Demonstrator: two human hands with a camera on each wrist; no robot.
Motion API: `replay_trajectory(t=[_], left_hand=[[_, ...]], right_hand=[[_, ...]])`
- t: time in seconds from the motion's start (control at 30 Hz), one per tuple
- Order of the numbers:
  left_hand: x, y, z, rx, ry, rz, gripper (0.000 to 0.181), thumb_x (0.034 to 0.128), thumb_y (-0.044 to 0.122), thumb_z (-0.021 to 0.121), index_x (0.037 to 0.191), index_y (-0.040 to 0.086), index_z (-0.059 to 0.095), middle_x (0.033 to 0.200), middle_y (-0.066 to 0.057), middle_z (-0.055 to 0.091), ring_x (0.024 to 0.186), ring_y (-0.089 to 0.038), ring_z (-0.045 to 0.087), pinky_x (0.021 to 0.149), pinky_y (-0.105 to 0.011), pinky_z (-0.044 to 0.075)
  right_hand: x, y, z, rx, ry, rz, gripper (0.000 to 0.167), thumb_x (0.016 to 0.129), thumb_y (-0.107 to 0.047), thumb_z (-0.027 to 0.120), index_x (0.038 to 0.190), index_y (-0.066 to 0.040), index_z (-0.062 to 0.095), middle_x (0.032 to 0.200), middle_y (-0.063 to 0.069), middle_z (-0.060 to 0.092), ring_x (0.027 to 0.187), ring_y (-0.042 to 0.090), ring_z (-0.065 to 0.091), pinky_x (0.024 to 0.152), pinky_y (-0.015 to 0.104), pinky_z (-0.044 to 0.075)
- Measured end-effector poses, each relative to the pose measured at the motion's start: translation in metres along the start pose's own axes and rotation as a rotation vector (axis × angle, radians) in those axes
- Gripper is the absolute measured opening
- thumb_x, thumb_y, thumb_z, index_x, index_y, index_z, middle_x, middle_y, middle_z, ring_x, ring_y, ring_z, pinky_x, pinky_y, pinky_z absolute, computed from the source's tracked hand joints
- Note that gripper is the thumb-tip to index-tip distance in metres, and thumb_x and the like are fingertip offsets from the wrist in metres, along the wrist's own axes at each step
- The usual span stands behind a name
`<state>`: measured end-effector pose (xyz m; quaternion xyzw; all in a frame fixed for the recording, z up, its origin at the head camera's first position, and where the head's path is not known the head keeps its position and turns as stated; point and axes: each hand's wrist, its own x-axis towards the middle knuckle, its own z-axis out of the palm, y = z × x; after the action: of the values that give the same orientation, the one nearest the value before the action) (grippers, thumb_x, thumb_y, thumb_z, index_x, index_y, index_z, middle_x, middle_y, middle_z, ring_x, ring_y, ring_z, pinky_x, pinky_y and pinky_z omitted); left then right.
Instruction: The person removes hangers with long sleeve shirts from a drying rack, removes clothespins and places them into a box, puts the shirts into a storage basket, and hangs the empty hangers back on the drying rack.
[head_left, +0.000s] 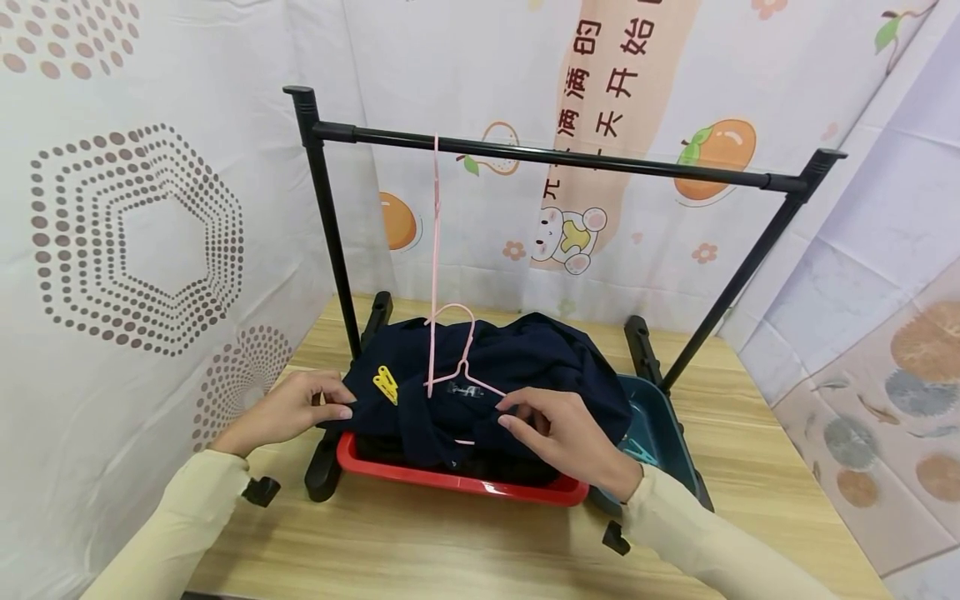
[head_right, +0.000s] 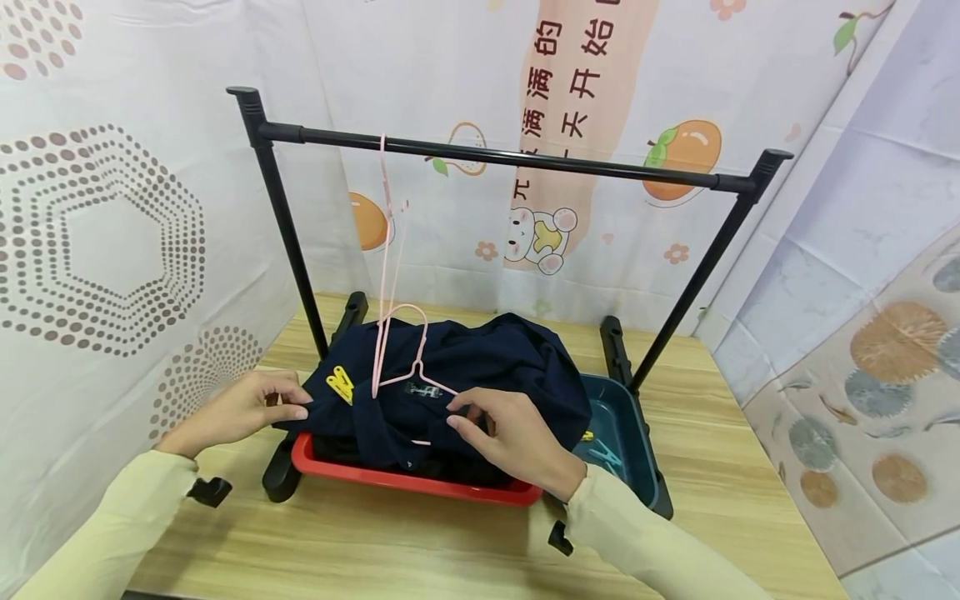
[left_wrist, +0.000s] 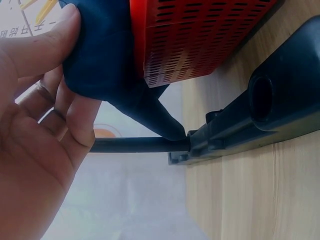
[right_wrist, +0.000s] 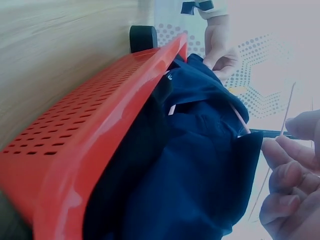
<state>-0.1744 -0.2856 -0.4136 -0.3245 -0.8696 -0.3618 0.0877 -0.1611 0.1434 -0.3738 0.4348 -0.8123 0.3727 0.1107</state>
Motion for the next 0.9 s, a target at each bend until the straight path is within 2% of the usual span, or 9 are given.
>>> replay_trajectory(t=[0.23,0.7,0.9], left_hand=[[0.000,0.001,-0.001,0.001,0.000,0.003,0.019,0.0850,0.003,0.082,0.093,0.020,0.079,0.085,0.016,0.065,0.070,-0.003,0.053,0.058,-0.029,0.047],[-0.001,0.003,0.000,-0.013,-0.006,-0.005,0.017,0.0870,0.004,0.081,0.094,0.019,0.079,0.086,0.015,0.064,0.065,-0.004,0.051,0.057,-0.027,0.047],[-0.001,0.002,0.000,-0.020,-0.007,-0.010,0.016,0.0877,0.004,0.080,0.095,0.019,0.080,0.086,0.015,0.065,0.067,-0.005,0.052,0.058,-0.028,0.047]], right_hand=[[0.011,-0.004,0.004,-0.010,-0.020,-0.031,0.017,0.101,-0.022,0.070,0.116,-0.015,0.072,0.078,-0.016,0.058,0.055,0.000,0.045,0.050,0.020,0.039],[0.036,-0.014,0.019,-0.002,-0.065,-0.095,0.018,0.100,-0.019,0.070,0.116,-0.010,0.071,0.079,-0.014,0.060,0.057,0.000,0.045,0.053,0.018,0.041],[0.048,-0.019,0.028,-0.006,-0.097,-0.079,0.020,0.101,-0.022,0.069,0.116,-0.008,0.072,0.078,-0.014,0.060,0.057,0.000,0.046,0.053,0.019,0.041]])
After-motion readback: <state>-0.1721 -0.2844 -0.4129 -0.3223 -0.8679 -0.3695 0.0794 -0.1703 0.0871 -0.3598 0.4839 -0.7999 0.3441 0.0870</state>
